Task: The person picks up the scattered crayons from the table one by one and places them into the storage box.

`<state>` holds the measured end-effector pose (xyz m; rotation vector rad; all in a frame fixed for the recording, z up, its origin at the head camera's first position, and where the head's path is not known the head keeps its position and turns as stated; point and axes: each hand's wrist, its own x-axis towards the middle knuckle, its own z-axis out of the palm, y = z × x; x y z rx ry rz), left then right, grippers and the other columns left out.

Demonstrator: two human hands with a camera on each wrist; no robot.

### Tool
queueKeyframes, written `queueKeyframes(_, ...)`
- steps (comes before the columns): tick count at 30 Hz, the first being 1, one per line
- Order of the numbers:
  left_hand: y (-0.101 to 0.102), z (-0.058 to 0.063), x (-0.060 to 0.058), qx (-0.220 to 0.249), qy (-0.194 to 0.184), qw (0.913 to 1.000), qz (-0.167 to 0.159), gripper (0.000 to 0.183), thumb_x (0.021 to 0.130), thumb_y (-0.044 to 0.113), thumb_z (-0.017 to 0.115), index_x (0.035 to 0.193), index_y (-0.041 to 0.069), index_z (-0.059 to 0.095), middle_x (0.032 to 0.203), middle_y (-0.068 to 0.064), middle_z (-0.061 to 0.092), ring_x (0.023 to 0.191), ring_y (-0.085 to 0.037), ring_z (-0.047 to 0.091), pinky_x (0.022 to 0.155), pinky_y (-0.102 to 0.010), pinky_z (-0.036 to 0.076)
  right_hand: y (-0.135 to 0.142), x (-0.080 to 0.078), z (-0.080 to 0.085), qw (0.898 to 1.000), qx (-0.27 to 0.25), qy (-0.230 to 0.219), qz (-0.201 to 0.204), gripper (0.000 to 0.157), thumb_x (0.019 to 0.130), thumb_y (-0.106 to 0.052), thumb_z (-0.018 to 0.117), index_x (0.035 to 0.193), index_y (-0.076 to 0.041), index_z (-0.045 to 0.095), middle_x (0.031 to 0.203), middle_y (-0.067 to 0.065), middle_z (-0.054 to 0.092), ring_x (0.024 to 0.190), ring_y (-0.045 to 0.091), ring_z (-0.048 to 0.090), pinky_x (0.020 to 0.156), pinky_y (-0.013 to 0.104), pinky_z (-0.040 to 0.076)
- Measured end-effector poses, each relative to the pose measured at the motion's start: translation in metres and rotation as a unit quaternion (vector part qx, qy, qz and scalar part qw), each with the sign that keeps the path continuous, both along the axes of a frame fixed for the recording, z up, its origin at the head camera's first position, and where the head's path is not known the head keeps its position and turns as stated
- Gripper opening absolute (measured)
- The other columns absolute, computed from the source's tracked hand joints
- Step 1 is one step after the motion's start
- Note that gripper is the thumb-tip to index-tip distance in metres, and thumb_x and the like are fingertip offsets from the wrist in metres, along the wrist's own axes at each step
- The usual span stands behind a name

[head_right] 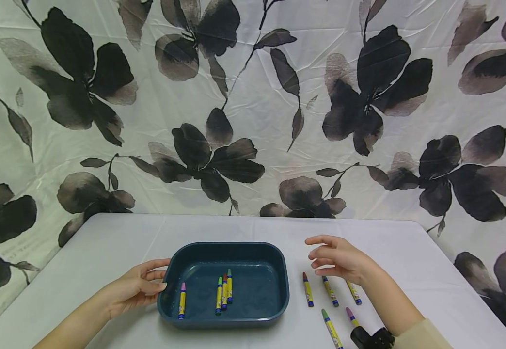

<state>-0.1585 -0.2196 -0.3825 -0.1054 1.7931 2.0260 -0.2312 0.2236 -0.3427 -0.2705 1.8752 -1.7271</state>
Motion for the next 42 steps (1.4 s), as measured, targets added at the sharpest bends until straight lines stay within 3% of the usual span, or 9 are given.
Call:
queueKeyframes(9, -0.001, 0.000, 0.000, 0.002, 0.003, 1.0000, -0.003, 0.072, 0.084, -0.012, 0.056, 0.144, -0.006, 0.016, 0.107, -0.013, 0.046, 0.085, -0.017, 0.053, 0.071, -0.026, 0.049, 0.015, -0.001, 0.000, 1.000, 0.000, -0.003, -0.017, 0.027, 0.092, -0.011, 0.055, 0.119, -0.013, 0.054, 0.093, 0.003, 0.059, 0.081, 0.016, 0.059, 0.074, 0.029, 0.053)
queueKeyframes(25, 0.000, 0.001, -0.001, -0.003, -0.005, 1.0000, 0.004, 0.071, 0.084, -0.011, 0.057, 0.143, -0.004, 0.017, 0.108, -0.013, 0.047, 0.085, -0.017, 0.053, 0.071, -0.026, 0.049, 0.044, -0.004, -0.015, 0.999, 0.024, -0.025, -0.029, 0.023, 0.090, -0.010, 0.058, 0.112, -0.017, 0.057, 0.093, 0.001, 0.059, 0.082, 0.014, 0.059, 0.073, 0.028, 0.052)
queueKeyframes(38, 0.001, 0.002, -0.001, 0.009, -0.004, 0.9999, 0.001, 0.072, 0.084, -0.012, 0.056, 0.143, -0.005, 0.016, 0.108, -0.013, 0.047, 0.086, -0.017, 0.054, 0.072, -0.026, 0.049, 0.066, -0.010, -0.028, 0.995, 0.077, -0.031, -0.051, 0.029, 0.088, -0.010, 0.059, 0.116, -0.011, 0.056, 0.091, 0.003, 0.057, 0.077, 0.012, 0.056, 0.071, 0.026, 0.052)
queueKeyframes(42, 0.001, 0.003, -0.001, 0.020, -0.002, 0.9998, -0.004, 0.072, 0.084, -0.012, 0.056, 0.144, -0.005, 0.015, 0.108, -0.013, 0.047, 0.088, -0.018, 0.055, 0.074, -0.028, 0.050, 0.069, -0.009, -0.030, 0.993, 0.101, -0.025, -0.060, 0.041, 0.087, -0.011, 0.060, 0.124, 0.001, 0.049, 0.091, 0.004, 0.057, 0.078, 0.014, 0.056, 0.070, 0.027, 0.052)
